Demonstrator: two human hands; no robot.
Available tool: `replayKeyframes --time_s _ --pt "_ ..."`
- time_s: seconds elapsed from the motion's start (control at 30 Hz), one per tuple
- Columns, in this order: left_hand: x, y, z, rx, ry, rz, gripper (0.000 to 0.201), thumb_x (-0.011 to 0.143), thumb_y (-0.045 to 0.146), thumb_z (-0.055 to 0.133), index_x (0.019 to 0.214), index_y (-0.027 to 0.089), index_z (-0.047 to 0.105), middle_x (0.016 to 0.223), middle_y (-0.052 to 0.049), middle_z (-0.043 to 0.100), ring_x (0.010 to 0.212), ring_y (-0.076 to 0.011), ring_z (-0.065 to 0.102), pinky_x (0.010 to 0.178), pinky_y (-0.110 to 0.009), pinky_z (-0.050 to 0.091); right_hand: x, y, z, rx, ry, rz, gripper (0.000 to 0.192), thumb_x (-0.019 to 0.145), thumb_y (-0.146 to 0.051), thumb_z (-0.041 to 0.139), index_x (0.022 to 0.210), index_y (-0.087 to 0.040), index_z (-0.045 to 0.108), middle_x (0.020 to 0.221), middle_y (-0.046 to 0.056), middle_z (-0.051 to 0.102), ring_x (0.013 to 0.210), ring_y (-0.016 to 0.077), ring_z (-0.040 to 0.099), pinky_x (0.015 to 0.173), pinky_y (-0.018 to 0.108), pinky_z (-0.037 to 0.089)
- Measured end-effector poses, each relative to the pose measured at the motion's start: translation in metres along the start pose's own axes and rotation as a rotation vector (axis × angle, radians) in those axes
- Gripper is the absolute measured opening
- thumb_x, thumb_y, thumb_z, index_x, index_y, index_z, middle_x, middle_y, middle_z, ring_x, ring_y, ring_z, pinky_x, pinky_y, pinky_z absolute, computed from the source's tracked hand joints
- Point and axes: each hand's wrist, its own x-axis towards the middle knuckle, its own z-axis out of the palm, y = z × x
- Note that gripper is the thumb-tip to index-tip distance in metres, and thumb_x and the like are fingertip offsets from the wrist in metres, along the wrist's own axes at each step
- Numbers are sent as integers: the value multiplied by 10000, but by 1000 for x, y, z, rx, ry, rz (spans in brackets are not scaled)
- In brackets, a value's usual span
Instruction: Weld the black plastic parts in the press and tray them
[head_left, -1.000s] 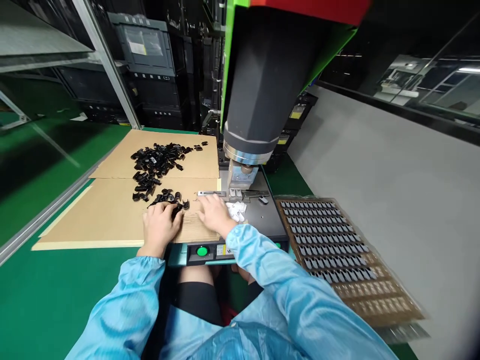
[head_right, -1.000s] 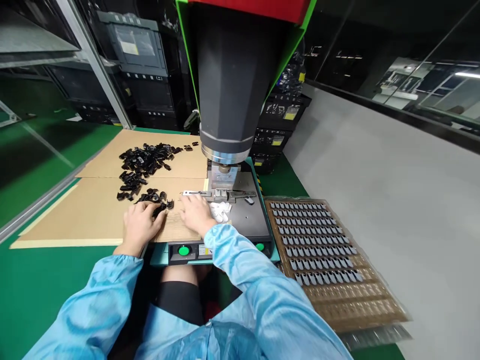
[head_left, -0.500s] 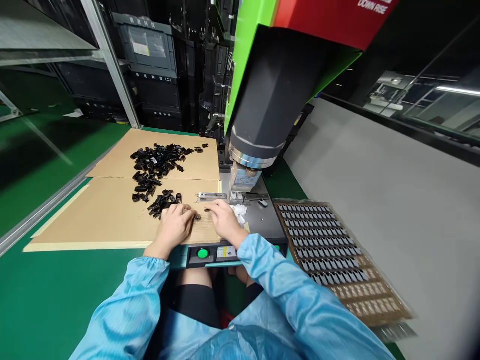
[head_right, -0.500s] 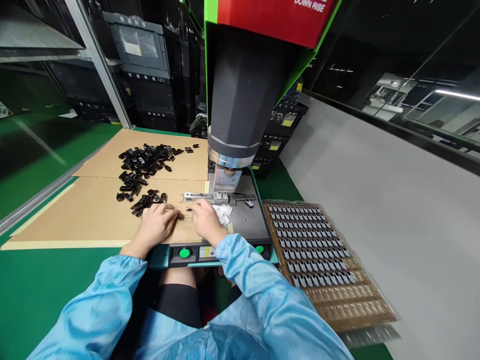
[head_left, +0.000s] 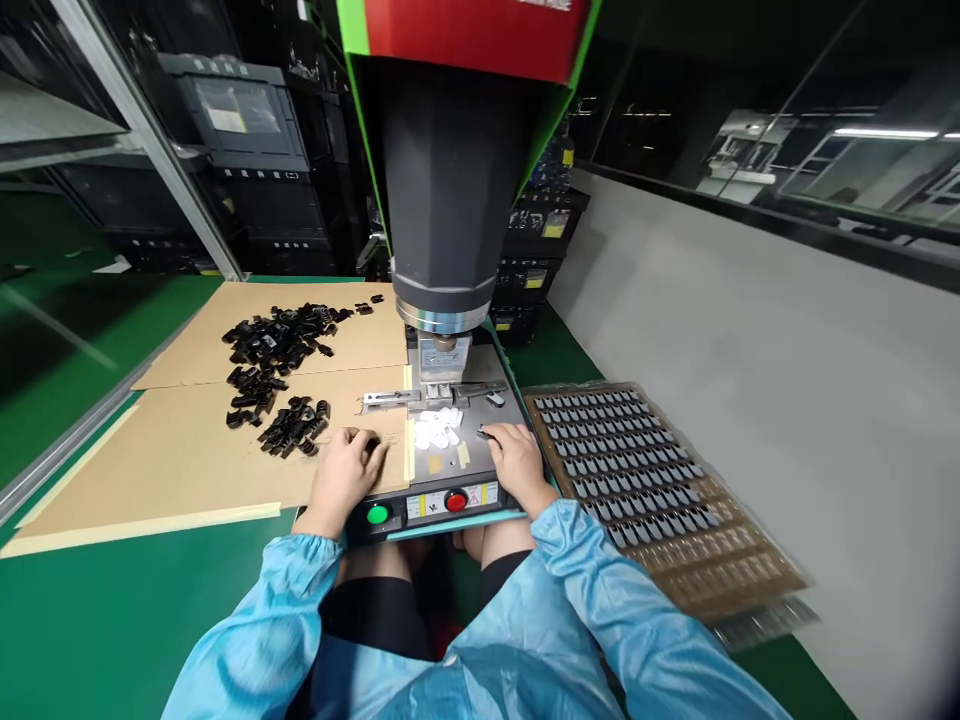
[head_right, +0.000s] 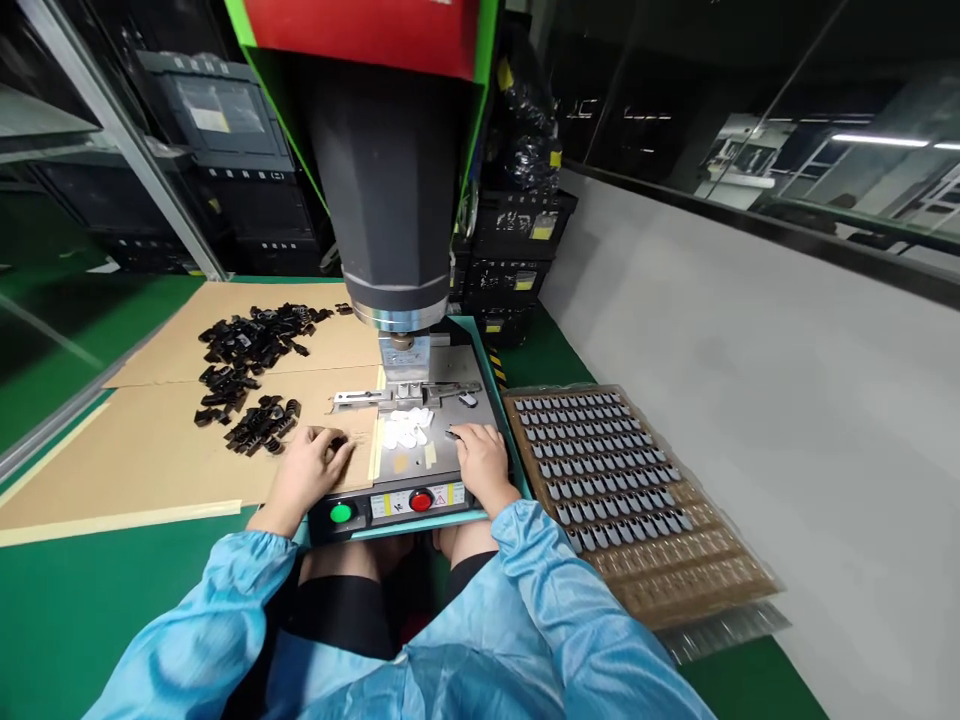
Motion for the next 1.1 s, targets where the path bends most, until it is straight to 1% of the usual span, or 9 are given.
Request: replayKeyframes --time_s 0.17,0.37,0.5,0.57,0.67,0.77,0.87,1.0,1.1 --pt "-8 3 6 -73 48 73 336 1079 373 486 1295 236 703 1393 -169 624 1259 -323 657 1114 -505 561 23 -13 0 91 19 -16 293 1043 -206 593 1268 -245 776 1232 84 768 1121 286 637 1020 427 510" --pt "-18 0 5 -64 67 41 374 1084 409 500 1344 241 708 1282 -145 711 1197 -324 688 1093 -512 570 78 -39 23 62 37 -26 312 1075 -258 582 1339 -260 748 1267 94 737 1171 289 602 1040 414 495" --pt "-19 -1 1 -32 73 20 363 1084 429 505 1311 279 746 1218 -112 762 1139 -333 708 1068 -537 565 98 -48 38 -56 8 -36 293 1108 -340 539 1297 -263 750 1185 114 713 1123 304 561 992 424 474" --pt "-11 5 -1 -66 92 15 354 1083 436 511 1288 282 755 1218 -102 771 1146 -322 712 1072 -522 565 100 -51 40 -109 -17 -62 303 1113 -369 523 1291 -257 741 1182 125 693 1118 319 536 978 447 462" --pt "17 27 2 -114 135 37 358 1082 448 526 1300 277 753 1245 -97 766 1165 -307 703 1077 -495 558 96 -54 36 -139 -39 -105 324 1092 -324 541 1366 -250 696 1257 137 665 1156 334 507 988 474 448" --pt "56 53 16 -128 145 78 374 1093 425 501 1311 255 753 1228 -107 761 1137 -300 693 1058 -479 544 92 -55 30 -143 -59 -112 394 1058 -246 557 1441 -270 649 1295 135 644 1184 335 496 1006 479 439" --pt "87 72 36 -81 110 94 374 1097 406 484 1252 225 772 1166 -124 761 1082 -313 684 1007 -479 531 92 -55 26 -149 -91 -106 453 1017 -196 582 1458 -285 633 1296 128 634 1199 339 490 1017 483 439" --pt "98 80 55 21 53 127 372 1093 422 490 1243 223 765 1180 -147 730 1070 -338 661 947 -481 508 93 -52 26 -136 -127 -111 496 986 -176 601 1470 -286 609 1301 128 621 1217 341 483 1019 477 443" --pt "95 80 55 94 25 141 397 1087 437 501 1341 224 720 1217 -170 694 1096 -356 641 920 -483 496 94 -51 27 -127 -128 -110 483 974 -176 614 1445 -278 613 1295 129 617 1220 341 480 1022 473 447"
